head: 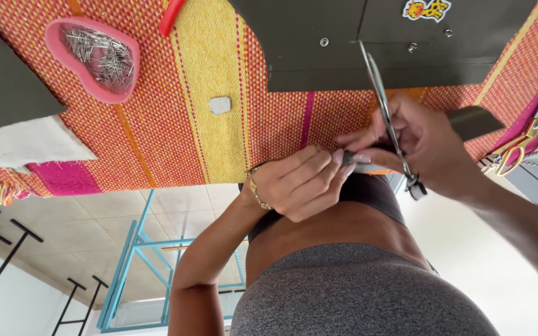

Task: Installing metal eyelets into a piece of dark green fabric using a hand-held eyelet setting tool.

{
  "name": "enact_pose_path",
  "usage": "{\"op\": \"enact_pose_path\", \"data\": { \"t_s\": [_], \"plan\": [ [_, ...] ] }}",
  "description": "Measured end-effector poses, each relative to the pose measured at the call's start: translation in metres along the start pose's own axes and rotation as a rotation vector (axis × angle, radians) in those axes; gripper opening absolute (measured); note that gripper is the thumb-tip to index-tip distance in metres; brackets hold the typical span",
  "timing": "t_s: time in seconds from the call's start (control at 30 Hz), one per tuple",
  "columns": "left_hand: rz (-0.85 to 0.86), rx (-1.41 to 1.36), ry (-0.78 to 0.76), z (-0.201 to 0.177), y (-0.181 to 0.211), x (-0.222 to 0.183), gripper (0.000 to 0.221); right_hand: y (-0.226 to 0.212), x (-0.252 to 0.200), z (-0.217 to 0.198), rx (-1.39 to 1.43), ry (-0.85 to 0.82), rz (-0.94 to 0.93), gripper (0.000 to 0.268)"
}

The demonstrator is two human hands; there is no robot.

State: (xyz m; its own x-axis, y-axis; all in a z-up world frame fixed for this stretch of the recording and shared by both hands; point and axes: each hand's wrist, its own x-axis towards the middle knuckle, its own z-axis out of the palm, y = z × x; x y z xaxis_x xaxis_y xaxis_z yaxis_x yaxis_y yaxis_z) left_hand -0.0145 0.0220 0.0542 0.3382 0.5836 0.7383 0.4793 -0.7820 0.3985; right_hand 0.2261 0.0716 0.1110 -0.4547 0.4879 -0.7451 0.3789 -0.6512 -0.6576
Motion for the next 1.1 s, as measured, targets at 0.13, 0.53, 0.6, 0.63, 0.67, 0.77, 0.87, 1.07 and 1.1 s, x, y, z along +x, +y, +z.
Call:
{"op": "enact_pose_path", "data": {
  "t_s": [0.13, 0.53, 0.6, 0.63, 0.67, 0.77, 0.87, 1.07, 1.1],
  "plan": [
    [-0.099, -0.045, 0.097, 0.001, 0.018, 0.004, 0.013, 0.005, -0.024, 0.017, 0.135, 0.055, -0.090, 0.025],
    [-0.201, -0.230, 0.376, -0.035, 0.062, 0.060, 0.012, 0.040, -0.068, 0.090, 0.288, 0.464, -0.807, 0.037],
    [-0.189, -0.260, 0.378, -0.043, 0.070, 0.066, 0.009, 0.070, -0.062, 0.092, 0.263, 0.489, -0.904, 0.038],
    [-0.218, -0.295, 0.373, -0.046, 0.074, 0.068, 0.007, 0.085, -0.058, 0.093, 0.241, 0.508, -0.961, 0.039],
    [-0.184, -0.296, 0.377, -0.050, 0.076, 0.074, 0.007, 0.082, -0.059, 0.098, 0.237, 0.518, -0.993, 0.039],
    [-0.144, -0.350, 0.410, -0.064, 0.084, 0.090, 0.008, 0.058, -0.065, 0.114, 0.280, 0.572, -1.150, 0.045],
    [-0.133, -0.288, 0.400, -0.077, 0.091, 0.100, 0.006, 0.025, -0.080, 0.123, 0.077, 0.626, -0.904, 0.028],
    [-0.189, -0.355, 0.472, -0.080, 0.106, 0.109, 0.015, 0.018, -0.089, 0.136, 0.200, 0.559, -1.179, 0.036],
    [-0.186, -0.360, 0.477, -0.079, 0.106, 0.109, 0.014, 0.016, -0.089, 0.138, 0.167, 0.616, -1.179, 0.034]
  ]
}}
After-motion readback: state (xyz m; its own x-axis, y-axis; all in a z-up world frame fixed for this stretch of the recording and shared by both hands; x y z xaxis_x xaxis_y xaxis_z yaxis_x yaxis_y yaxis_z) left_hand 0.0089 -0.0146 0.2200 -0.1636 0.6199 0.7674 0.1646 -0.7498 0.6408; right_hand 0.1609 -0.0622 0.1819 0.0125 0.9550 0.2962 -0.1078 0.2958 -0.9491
